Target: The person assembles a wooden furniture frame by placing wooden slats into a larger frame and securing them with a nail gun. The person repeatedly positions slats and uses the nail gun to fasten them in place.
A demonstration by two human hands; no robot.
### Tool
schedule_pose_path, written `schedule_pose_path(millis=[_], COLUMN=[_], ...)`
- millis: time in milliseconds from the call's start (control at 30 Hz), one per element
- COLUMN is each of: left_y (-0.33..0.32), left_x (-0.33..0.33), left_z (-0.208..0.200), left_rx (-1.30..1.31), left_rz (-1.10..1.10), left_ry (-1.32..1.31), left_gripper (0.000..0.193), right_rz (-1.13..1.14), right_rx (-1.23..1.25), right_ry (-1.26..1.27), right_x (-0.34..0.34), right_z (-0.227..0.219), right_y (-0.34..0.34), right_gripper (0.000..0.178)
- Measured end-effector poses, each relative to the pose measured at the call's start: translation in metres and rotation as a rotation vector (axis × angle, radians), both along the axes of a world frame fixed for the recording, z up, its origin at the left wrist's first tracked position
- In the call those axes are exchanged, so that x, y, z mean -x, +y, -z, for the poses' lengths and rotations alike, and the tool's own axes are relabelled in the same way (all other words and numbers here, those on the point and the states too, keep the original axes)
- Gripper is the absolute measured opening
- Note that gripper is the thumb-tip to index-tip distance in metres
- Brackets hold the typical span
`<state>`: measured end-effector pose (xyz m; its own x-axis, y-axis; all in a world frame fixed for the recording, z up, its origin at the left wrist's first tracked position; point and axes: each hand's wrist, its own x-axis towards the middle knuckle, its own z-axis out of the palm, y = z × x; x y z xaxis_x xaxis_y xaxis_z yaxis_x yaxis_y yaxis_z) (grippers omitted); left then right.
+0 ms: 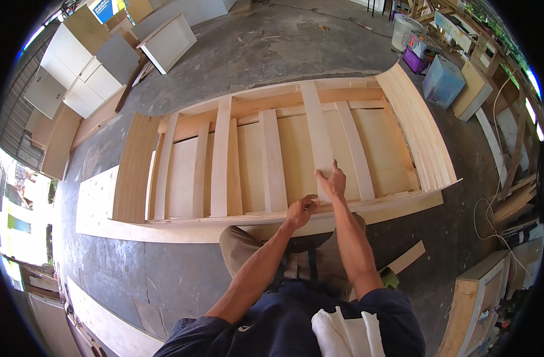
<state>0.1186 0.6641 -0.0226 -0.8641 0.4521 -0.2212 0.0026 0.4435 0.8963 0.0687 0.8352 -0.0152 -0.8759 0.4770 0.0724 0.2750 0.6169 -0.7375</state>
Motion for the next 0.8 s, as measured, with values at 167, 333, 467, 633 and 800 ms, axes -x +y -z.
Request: schedule_pose_path(millis=[167, 333, 467, 633, 800], left_y=[0.015, 0.027, 0.030, 0.047, 0.046], left_x=[-0.005, -0.003, 0.002, 0.005, 0.012], left_z=[-0.003, -0.007, -0.009, -0.011, -0.006], left_rx=[0.139, 0.282, 0.328, 0.391, 0.449], left_rz=[-0.046, -0.037, -0.044, -0.014, -0.044], left_ry=[0.090, 0.041, 0.022, -0.029, -0.090], left_gripper=[0.041, 0.029, 0.026, 0.030, 0.041], right_rz=[0.001, -0.004, -0.006, -0.034, -0.133], right_rx=[-0.015, -0.004, 0.017, 0.088, 0.277], right_ry=[-0.034, -0.042, -0.047, 0.112, -0.168], right_x=[-0.006, -0.007, -0.005, -0.002, -0.012], right_z=[0.006, 0.018, 0.021, 0.046, 0.022], right_y=[0.003, 0.012, 0.010, 0.032, 0.050], right_gripper=[0.089, 0.090, 0.090, 0.085, 0.056])
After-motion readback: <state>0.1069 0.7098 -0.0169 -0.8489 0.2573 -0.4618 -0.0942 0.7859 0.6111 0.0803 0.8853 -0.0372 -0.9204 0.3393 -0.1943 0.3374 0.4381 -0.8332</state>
